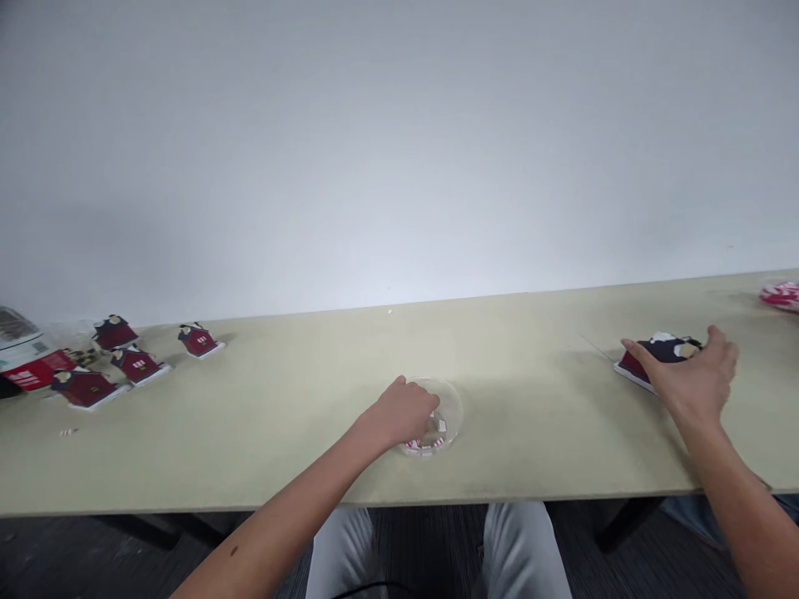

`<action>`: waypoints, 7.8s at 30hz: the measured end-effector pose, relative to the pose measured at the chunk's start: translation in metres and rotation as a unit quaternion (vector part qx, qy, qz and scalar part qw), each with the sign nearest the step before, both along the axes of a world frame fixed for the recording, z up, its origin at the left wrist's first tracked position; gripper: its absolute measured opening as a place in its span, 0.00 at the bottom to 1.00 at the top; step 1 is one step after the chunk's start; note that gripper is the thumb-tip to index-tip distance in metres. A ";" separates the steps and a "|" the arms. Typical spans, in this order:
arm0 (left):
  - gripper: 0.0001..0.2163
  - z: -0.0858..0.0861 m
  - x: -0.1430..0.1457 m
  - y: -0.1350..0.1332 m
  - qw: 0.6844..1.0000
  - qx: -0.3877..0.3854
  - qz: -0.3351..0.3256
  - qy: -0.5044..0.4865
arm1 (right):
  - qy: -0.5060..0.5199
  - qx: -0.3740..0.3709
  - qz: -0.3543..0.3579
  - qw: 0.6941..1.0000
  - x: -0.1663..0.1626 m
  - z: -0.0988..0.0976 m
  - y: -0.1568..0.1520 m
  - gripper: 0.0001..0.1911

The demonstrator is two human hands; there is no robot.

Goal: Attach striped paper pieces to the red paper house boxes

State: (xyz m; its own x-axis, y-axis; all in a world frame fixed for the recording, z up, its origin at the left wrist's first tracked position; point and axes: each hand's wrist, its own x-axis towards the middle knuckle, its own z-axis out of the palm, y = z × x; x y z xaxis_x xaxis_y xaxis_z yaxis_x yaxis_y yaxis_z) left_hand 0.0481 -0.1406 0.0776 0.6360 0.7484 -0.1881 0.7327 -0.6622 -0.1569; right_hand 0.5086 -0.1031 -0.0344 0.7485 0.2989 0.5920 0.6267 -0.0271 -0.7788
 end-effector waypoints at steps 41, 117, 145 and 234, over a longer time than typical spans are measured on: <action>0.12 -0.004 -0.058 0.104 0.704 -0.292 0.049 -0.646 | 0.047 -0.009 0.382 0.923 -0.287 0.023 0.112 0.31; 0.14 -0.073 -0.028 0.118 0.517 -0.235 0.295 -0.768 | -0.340 -0.032 0.436 0.833 -0.308 0.029 0.083 0.33; 0.19 -0.072 -0.023 0.114 0.564 -0.249 0.212 -0.758 | -0.224 -0.049 0.546 0.806 -0.305 0.021 0.090 0.34; 0.07 -0.076 -0.029 0.111 0.790 -0.020 0.198 -0.580 | -0.198 -0.017 0.510 0.837 -0.311 0.027 0.082 0.26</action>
State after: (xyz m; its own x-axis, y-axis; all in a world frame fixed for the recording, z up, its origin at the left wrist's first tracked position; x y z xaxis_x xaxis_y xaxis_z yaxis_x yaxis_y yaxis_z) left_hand 0.0195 -0.0296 0.0018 0.1164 0.9400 0.3208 0.5188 -0.3330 0.7874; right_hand 0.1978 -0.0212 -0.0073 -0.1590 0.6852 0.7108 0.5460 0.6609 -0.5150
